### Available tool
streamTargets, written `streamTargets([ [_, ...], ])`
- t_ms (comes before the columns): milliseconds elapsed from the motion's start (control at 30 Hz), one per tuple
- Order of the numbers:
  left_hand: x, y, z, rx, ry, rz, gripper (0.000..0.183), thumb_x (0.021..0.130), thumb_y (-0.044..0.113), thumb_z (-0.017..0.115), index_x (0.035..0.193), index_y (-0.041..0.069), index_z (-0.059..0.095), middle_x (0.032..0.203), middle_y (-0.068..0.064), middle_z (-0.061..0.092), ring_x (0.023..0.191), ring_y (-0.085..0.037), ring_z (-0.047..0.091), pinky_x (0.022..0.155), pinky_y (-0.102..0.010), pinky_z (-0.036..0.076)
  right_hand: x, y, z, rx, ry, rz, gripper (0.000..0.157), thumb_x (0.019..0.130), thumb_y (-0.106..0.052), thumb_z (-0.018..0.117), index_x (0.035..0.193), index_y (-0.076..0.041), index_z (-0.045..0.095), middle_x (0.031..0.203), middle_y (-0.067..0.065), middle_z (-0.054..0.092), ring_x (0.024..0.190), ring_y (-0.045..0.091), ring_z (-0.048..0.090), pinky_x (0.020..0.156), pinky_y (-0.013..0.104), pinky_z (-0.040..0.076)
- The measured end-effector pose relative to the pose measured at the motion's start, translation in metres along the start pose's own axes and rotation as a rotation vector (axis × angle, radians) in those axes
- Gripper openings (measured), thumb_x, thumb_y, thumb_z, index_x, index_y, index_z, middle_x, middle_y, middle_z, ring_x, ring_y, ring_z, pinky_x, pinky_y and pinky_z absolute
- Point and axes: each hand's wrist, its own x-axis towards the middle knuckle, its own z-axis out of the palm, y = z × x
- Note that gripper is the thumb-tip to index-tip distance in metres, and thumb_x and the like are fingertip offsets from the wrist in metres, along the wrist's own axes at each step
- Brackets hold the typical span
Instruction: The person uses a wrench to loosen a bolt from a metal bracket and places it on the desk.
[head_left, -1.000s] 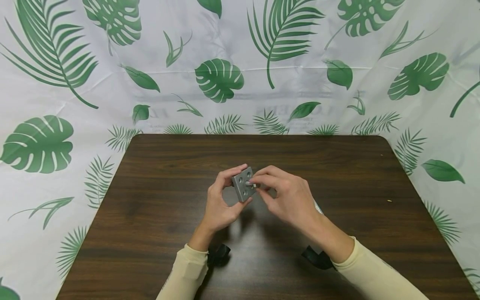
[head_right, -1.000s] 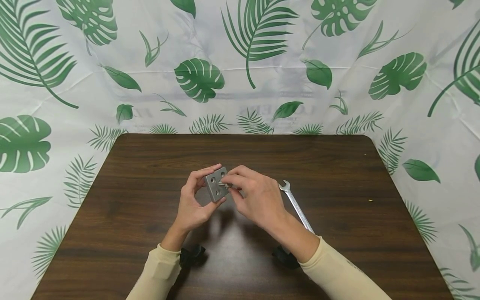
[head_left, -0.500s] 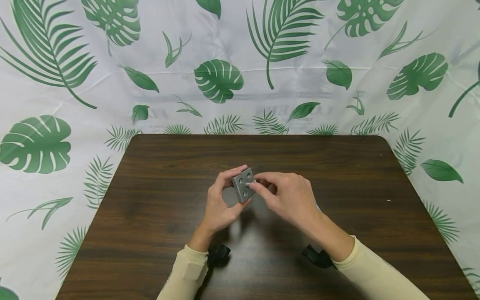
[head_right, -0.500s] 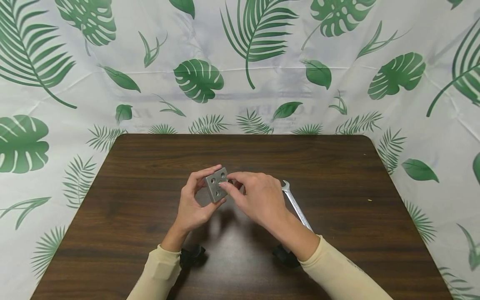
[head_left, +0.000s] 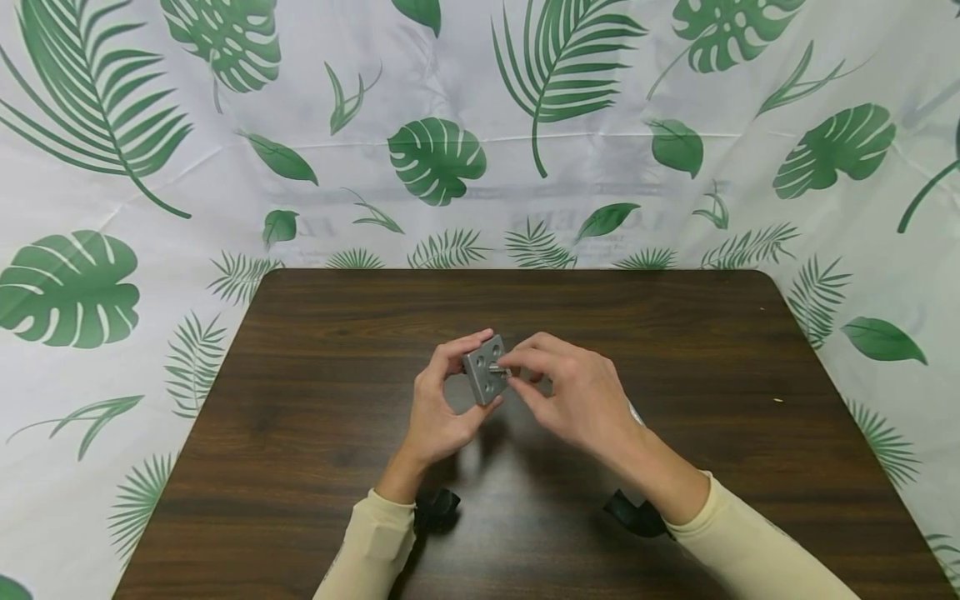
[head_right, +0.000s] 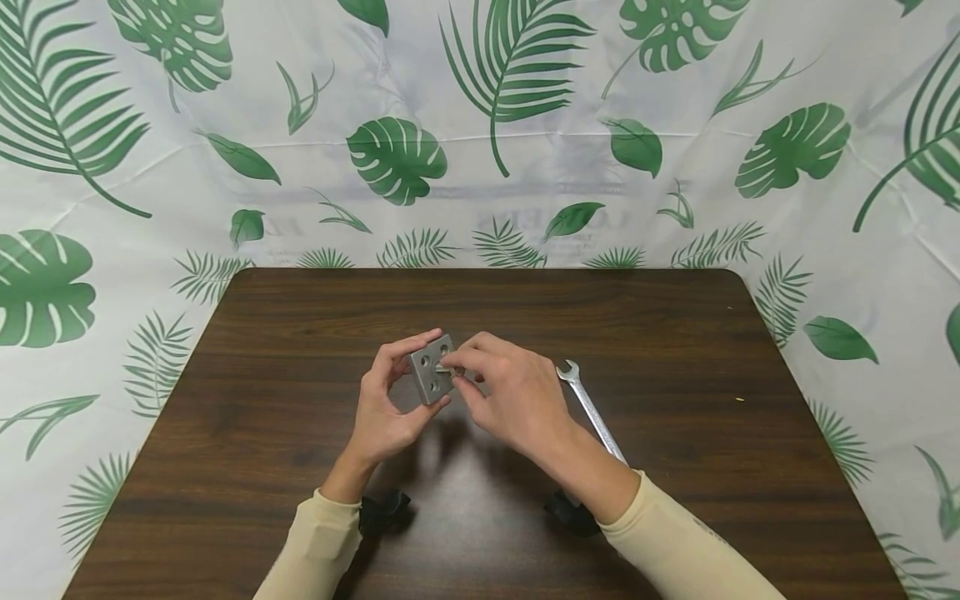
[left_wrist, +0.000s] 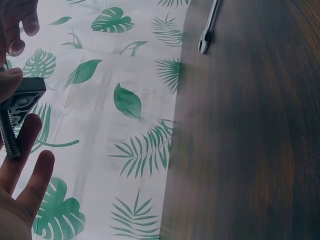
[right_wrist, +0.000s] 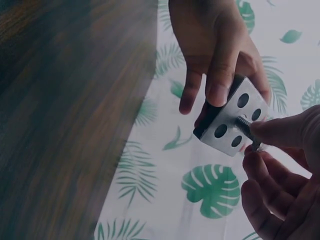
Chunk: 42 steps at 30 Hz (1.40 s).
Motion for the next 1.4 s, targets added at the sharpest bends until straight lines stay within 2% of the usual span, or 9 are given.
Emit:
streamTargets([
  [167, -0.0008, 0.0004, -0.0001, -0.004, -0.004, -0.001, 0.066, 0.066, -0.016, 0.078, 0.124, -0.013, 0.047, 0.131, -0.027, 0.056, 0.105, -0.032, 0.064, 0.079, -0.039, 0.052, -0.0002, 0.0011, 0.0012, 0.019, 0.005, -0.037, 0.022, 0.079, -0.006, 0.080, 0.097, -0.019, 0.076, 0.099, -0.010, 0.064, 0.072, 0.001, 0.061, 0.057, 0.024, 0.050],
  [300, -0.0012, 0.0004, -0.0002, -0.008, -0.003, 0.005, 0.065, 0.067, -0.014, 0.078, 0.124, -0.014, 0.047, 0.130, -0.028, 0.056, 0.107, -0.030, 0.063, 0.080, -0.037, 0.051, -0.0006, 0.0011, 0.0016, 0.018, 0.014, -0.025, 0.027, 0.080, -0.015, 0.082, 0.106, -0.020, 0.076, 0.100, -0.011, 0.065, 0.067, 0.002, 0.058, 0.053, 0.025, 0.047],
  [433, -0.0013, 0.0002, -0.0003, -0.004, 0.000, 0.012, 0.064, 0.067, -0.014, 0.078, 0.123, -0.014, 0.047, 0.130, -0.028, 0.056, 0.106, -0.032, 0.064, 0.079, -0.037, 0.051, -0.0005, -0.0003, 0.0010, 0.009, 0.017, 0.025, 0.033, 0.082, -0.030, 0.081, 0.113, -0.019, 0.074, 0.094, -0.012, 0.065, 0.069, 0.002, 0.059, 0.052, 0.026, 0.045],
  [600, -0.0004, 0.0010, -0.0004, 0.005, 0.000, 0.007, 0.066, 0.065, -0.015, 0.078, 0.123, -0.014, 0.047, 0.129, -0.028, 0.057, 0.103, -0.032, 0.064, 0.078, -0.040, 0.052, 0.0013, -0.0019, -0.0010, -0.028, -0.005, 0.141, 0.029, 0.087, -0.039, 0.074, 0.107, -0.018, 0.076, 0.075, -0.015, 0.062, 0.058, -0.002, 0.052, 0.047, 0.025, 0.041],
  [700, 0.0005, 0.0017, -0.0005, 0.010, -0.004, 0.004, 0.065, 0.066, -0.015, 0.078, 0.123, -0.014, 0.047, 0.129, -0.028, 0.057, 0.104, -0.032, 0.064, 0.078, -0.040, 0.052, 0.0028, -0.0021, -0.0018, -0.042, -0.021, 0.169, 0.026, 0.088, -0.039, 0.072, 0.103, -0.019, 0.077, 0.072, -0.015, 0.062, 0.056, -0.003, 0.051, 0.046, 0.025, 0.041],
  [900, 0.0013, 0.0019, -0.0010, 0.011, -0.006, 0.002, 0.065, 0.066, -0.016, 0.078, 0.123, -0.014, 0.047, 0.129, -0.028, 0.057, 0.106, -0.033, 0.064, 0.079, -0.040, 0.052, 0.0031, -0.0008, -0.0023, -0.053, -0.018, 0.084, 0.022, 0.085, -0.027, 0.078, 0.104, -0.018, 0.077, 0.081, -0.012, 0.064, 0.062, 0.000, 0.053, 0.049, 0.024, 0.042],
  [1133, 0.0003, 0.0021, -0.0013, 0.014, -0.010, -0.013, 0.066, 0.066, -0.015, 0.078, 0.124, -0.013, 0.047, 0.130, -0.027, 0.056, 0.104, -0.032, 0.064, 0.077, -0.042, 0.053, 0.0023, -0.0012, -0.0020, 0.009, -0.005, -0.013, 0.024, 0.079, -0.007, 0.080, 0.100, -0.018, 0.076, 0.098, -0.008, 0.064, 0.073, 0.002, 0.063, 0.056, 0.024, 0.050],
  [1267, 0.0001, 0.0019, -0.0014, 0.012, -0.009, -0.010, 0.066, 0.066, -0.016, 0.078, 0.124, -0.013, 0.047, 0.130, -0.027, 0.056, 0.104, -0.031, 0.064, 0.079, -0.038, 0.053, 0.0019, -0.0012, -0.0017, 0.018, -0.003, -0.024, 0.026, 0.078, -0.006, 0.080, 0.102, -0.018, 0.076, 0.100, -0.008, 0.064, 0.073, 0.003, 0.064, 0.057, 0.025, 0.051],
  [1400, 0.0002, 0.0021, -0.0017, 0.009, -0.007, -0.002, 0.065, 0.066, -0.015, 0.078, 0.123, -0.013, 0.047, 0.130, -0.027, 0.057, 0.105, -0.030, 0.064, 0.080, -0.036, 0.052, 0.0011, -0.0011, -0.0018, 0.018, 0.004, -0.011, 0.032, 0.079, -0.014, 0.082, 0.110, -0.019, 0.074, 0.102, -0.009, 0.064, 0.074, 0.004, 0.061, 0.054, 0.025, 0.048],
])
